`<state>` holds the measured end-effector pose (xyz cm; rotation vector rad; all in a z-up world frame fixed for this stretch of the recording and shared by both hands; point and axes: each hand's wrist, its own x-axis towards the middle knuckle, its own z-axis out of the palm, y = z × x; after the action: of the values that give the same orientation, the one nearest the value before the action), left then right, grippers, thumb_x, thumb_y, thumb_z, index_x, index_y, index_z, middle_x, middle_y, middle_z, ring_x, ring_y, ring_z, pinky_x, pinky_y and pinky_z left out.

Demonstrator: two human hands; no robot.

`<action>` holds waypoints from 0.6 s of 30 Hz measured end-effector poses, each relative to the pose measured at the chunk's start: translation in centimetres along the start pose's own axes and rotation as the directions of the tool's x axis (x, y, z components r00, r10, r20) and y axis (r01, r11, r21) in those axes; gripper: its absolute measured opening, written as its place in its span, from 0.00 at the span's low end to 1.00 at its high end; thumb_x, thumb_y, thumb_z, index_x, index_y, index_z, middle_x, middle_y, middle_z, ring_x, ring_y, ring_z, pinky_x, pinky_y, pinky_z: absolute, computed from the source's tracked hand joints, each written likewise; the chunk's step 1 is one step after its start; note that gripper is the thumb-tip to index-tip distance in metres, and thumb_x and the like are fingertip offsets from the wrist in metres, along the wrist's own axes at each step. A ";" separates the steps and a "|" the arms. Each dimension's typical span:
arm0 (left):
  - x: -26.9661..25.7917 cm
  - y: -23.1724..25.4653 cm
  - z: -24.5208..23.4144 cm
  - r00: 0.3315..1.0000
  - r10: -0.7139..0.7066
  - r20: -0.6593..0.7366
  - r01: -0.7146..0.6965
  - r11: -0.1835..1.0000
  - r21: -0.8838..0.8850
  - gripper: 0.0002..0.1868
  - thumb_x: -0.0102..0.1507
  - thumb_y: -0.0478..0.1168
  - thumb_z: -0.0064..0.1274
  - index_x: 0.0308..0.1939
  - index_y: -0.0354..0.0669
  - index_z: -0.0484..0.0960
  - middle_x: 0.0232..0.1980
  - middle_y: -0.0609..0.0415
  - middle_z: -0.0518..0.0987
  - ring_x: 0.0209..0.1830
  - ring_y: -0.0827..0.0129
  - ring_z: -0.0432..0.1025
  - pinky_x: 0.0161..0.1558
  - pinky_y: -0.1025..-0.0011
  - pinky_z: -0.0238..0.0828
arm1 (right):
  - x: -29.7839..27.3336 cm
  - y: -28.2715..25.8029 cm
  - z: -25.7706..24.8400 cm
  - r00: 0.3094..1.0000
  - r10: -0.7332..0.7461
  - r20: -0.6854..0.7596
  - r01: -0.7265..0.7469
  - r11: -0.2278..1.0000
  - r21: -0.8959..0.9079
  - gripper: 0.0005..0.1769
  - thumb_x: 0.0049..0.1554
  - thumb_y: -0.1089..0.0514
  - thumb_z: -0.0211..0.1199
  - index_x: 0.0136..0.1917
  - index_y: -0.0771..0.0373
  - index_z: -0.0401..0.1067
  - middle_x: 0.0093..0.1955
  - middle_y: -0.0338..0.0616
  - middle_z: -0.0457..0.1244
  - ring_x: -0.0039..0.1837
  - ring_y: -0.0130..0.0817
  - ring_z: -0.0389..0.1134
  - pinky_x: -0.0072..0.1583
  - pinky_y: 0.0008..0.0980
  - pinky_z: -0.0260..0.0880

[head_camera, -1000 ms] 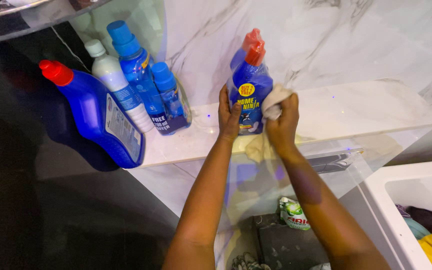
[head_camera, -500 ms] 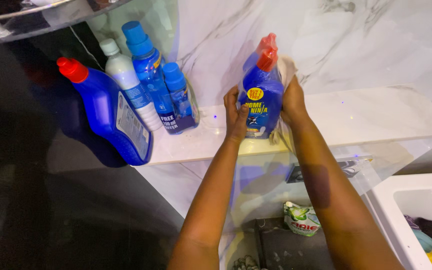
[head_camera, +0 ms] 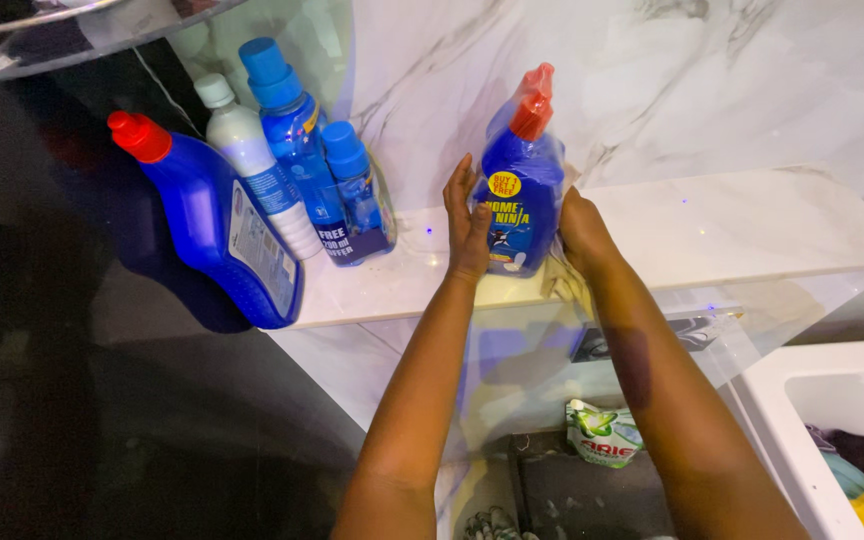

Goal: The person wipes two bottles of cleaning liquid and a bag of detergent with a cloth.

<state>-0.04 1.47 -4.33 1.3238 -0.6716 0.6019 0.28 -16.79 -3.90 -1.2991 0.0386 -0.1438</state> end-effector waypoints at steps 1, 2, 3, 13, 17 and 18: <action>0.0 -0.1 0.1 1.000 -0.010 0.005 0.010 0.998 -0.069 0.53 0.65 0.76 0.43 0.81 0.42 0.53 0.81 0.44 0.54 0.80 0.52 0.54 0.79 0.55 0.48 | -0.7 0.0 -0.6 0.996 -0.073 -0.043 0.060 0.968 -0.244 0.32 0.69 0.41 0.44 0.68 0.70 0.70 0.57 0.54 0.70 0.57 0.44 0.69 0.60 0.41 0.70; -0.1 -0.2 0.1 1.000 -0.019 0.010 0.021 0.990 -0.138 0.54 0.65 0.75 0.46 0.80 0.42 0.53 0.81 0.44 0.54 0.79 0.53 0.55 0.78 0.55 0.50 | -1.5 0.0 -1.0 0.986 -0.152 -0.068 0.102 0.873 -0.476 0.31 0.70 0.43 0.42 0.67 0.69 0.73 0.56 0.57 0.70 0.56 0.48 0.69 0.59 0.42 0.69; -0.1 -0.4 0.2 0.999 -0.029 0.012 0.031 0.978 -0.206 0.54 0.64 0.74 0.49 0.80 0.41 0.53 0.80 0.44 0.55 0.77 0.53 0.56 0.77 0.56 0.52 | -2.6 0.1 -1.4 0.963 -0.262 -0.063 0.175 0.784 -0.595 0.29 0.63 0.48 0.46 0.71 0.65 0.70 0.58 0.57 0.69 0.56 0.50 0.69 0.58 0.43 0.69; -0.6 -1.9 0.2 0.991 -0.111 0.081 0.134 0.914 -0.383 0.49 0.65 0.69 0.54 0.76 0.35 0.61 0.65 0.48 0.73 0.64 0.66 0.68 0.67 0.67 0.66 | -9.5 -0.3 -1.2 0.778 -0.580 0.240 0.343 0.073 -0.937 0.13 0.50 0.62 0.59 0.49 0.64 0.74 0.47 0.54 0.68 0.52 0.57 0.70 0.52 0.51 0.69; -0.9 -0.3 1.0 0.998 -0.061 -0.019 0.056 0.976 -0.209 0.50 0.65 0.70 0.54 0.75 0.34 0.60 0.65 0.46 0.72 0.64 0.64 0.68 0.68 0.66 0.65 | -9.9 -2.7 -0.2 0.793 -0.607 -0.062 0.398 0.592 -0.700 0.11 0.58 0.65 0.53 0.51 0.65 0.73 0.49 0.52 0.69 0.52 0.47 0.72 0.56 0.43 0.72; -1.0 0.1 1.1 0.997 -0.057 -0.045 0.050 0.987 -0.155 0.51 0.64 0.70 0.54 0.75 0.34 0.60 0.64 0.45 0.73 0.63 0.62 0.69 0.67 0.65 0.65 | -9.9 -3.7 0.3 0.778 -0.616 -0.123 0.398 0.636 -0.661 0.10 0.59 0.64 0.54 0.53 0.66 0.72 0.49 0.53 0.69 0.52 0.49 0.72 0.55 0.42 0.71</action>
<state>-0.86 0.34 -4.91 1.1755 -0.6276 0.5270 -9.83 -16.19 -0.82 -1.8988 0.0015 -0.9317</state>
